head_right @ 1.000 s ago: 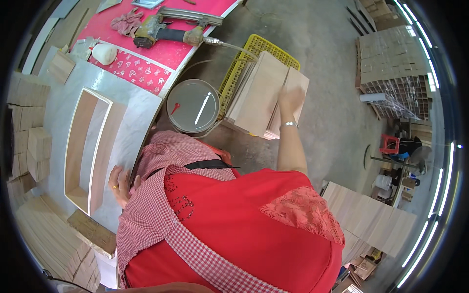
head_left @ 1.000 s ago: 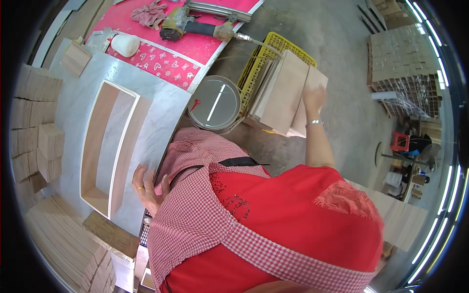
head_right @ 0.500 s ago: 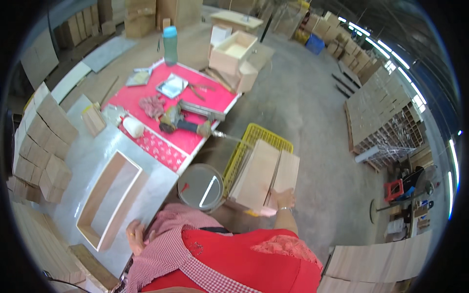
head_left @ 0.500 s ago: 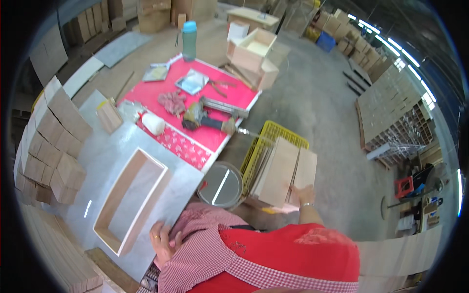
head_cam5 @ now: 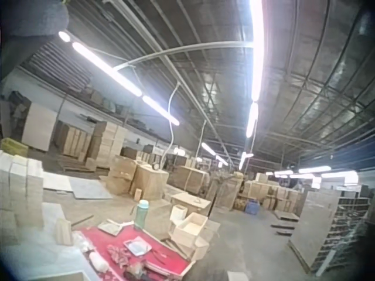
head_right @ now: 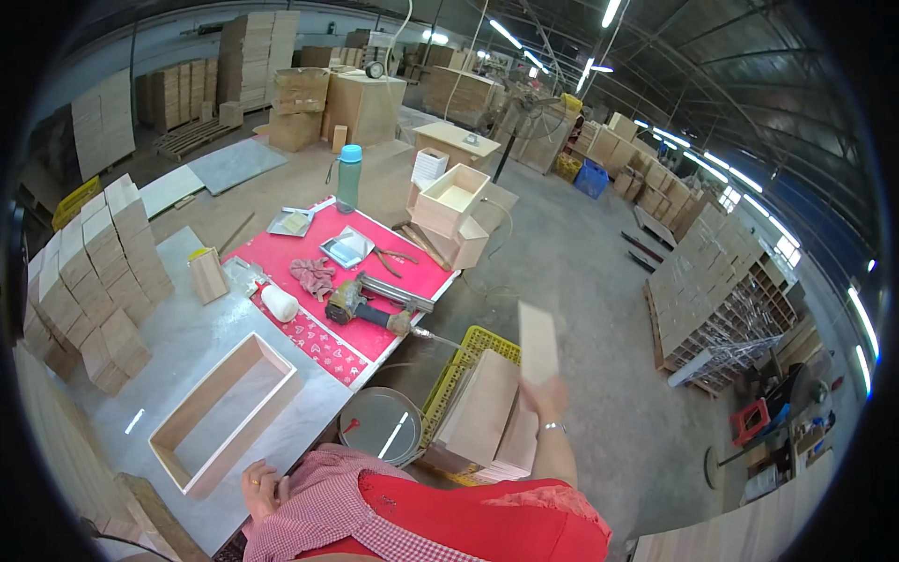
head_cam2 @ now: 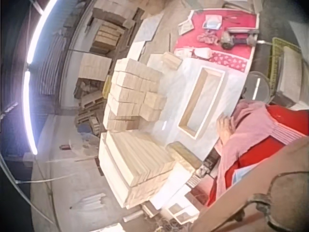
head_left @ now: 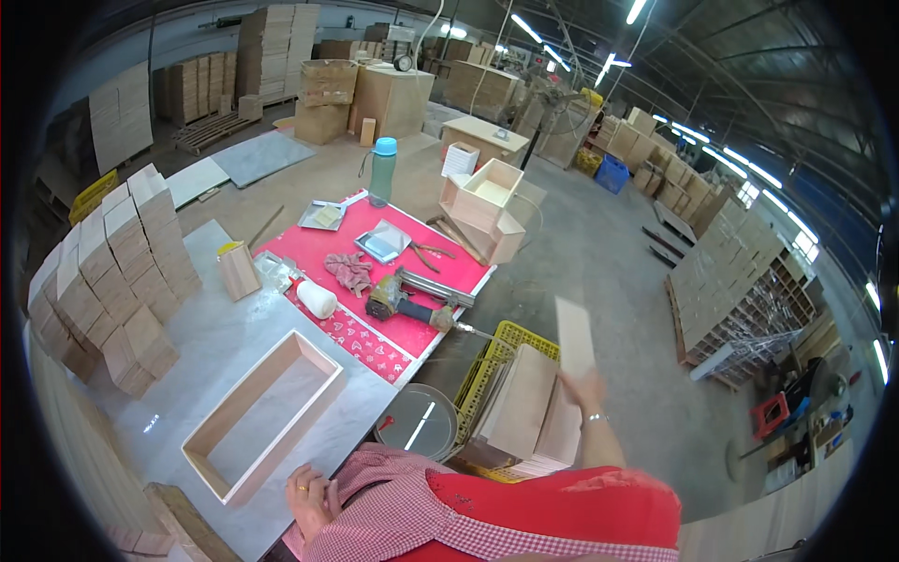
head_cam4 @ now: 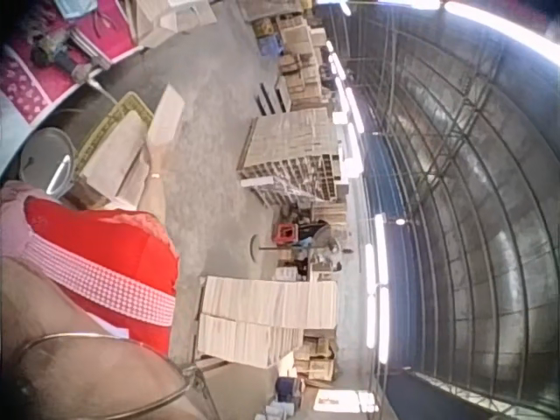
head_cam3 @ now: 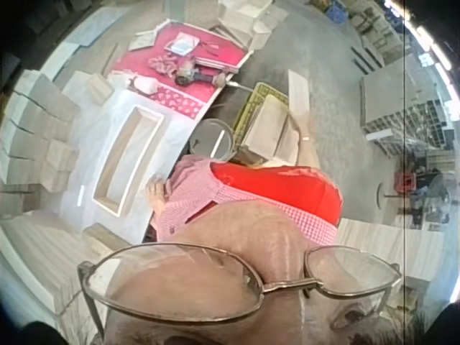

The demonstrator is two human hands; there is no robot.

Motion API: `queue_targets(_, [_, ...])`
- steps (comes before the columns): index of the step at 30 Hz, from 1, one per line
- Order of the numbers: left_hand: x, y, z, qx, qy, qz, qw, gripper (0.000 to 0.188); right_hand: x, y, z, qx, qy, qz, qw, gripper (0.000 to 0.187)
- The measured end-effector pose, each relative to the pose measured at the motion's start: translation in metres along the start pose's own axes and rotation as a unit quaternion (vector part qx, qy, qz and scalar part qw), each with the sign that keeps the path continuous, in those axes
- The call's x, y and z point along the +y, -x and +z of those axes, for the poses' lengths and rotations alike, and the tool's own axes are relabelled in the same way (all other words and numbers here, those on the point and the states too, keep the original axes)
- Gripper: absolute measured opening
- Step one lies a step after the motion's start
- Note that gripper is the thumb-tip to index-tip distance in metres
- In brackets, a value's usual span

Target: Assembling wooden boxes by applying glue and using a pneumatic nail gun to secure the components.

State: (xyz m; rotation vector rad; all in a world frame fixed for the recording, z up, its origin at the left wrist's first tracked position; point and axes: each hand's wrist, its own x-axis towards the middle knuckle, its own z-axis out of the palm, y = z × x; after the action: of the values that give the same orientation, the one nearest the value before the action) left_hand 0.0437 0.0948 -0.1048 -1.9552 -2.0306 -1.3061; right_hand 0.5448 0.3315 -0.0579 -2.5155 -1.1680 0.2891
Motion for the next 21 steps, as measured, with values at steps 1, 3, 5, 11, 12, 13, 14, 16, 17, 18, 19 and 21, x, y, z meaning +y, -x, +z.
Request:
queue_targets(1, [0.001, 0.002, -0.004, 0.01, -0.005, -0.014, 1.0, 0.019, -0.026, -0.004, -0.004, 0.002, -0.017, -0.053, 0.998, 0.09])
queue_targets(3, [-0.001, 0.001, -0.008, 0.013, -0.012, -0.029, 0.999, 0.014, -0.061, -0.033, 0.017, 0.077, -0.082, -0.253, 0.961, 0.097])
queue_targets(5, [0.004, 0.024, -0.015, 0.066, -0.007, -0.142, 0.988, 0.01, -0.136, -0.019, 0.011, 0.043, -0.087, -0.432, 0.897, 0.102])
queue_targets(11, [0.027, 0.033, -0.055, 0.15, -0.093, -0.352, 0.919, 0.016, -0.292, 0.114, 0.003, -0.2, -0.139, -0.752, 0.613, 0.105])
queue_targets(12, [0.033, 0.029, -0.066, 0.185, -0.086, -0.382, 0.901, 0.02, -0.303, 0.128, 0.004, -0.219, -0.109, -0.775, 0.582, 0.106])
queue_targets(13, [0.027, 0.032, -0.072, 0.211, -0.102, -0.348, 0.908, 0.023, -0.314, 0.144, 0.009, -0.228, -0.084, -0.797, 0.553, 0.107])
queue_targets(14, [0.032, 0.028, -0.08, 0.212, -0.119, -0.352, 0.904, 0.023, -0.327, 0.165, 0.013, -0.262, -0.09, -0.807, 0.522, 0.107])
queue_targets(16, [0.041, 0.027, -0.096, 0.219, -0.153, -0.378, 0.886, 0.022, -0.348, 0.201, 0.016, -0.304, -0.06, -0.833, 0.458, 0.107])
queue_targets(17, [0.042, 0.026, -0.098, 0.246, -0.16, -0.367, 0.883, 0.02, -0.354, 0.21, 0.015, -0.311, -0.041, -0.843, 0.436, 0.107])
queue_targets(18, [0.042, 0.025, -0.1, 0.271, -0.164, -0.352, 0.881, 0.02, -0.361, 0.217, 0.016, -0.32, -0.041, -0.847, 0.422, 0.107])
queue_targets(19, [0.038, 0.025, -0.103, 0.271, -0.171, -0.358, 0.877, 0.02, -0.366, 0.225, 0.021, -0.321, -0.027, -0.858, 0.4, 0.108])
queue_targets(21, [0.028, 0.026, -0.106, 0.241, -0.194, -0.367, 0.877, 0.024, -0.375, 0.239, 0.032, -0.316, 0.003, -0.877, 0.363, 0.112])
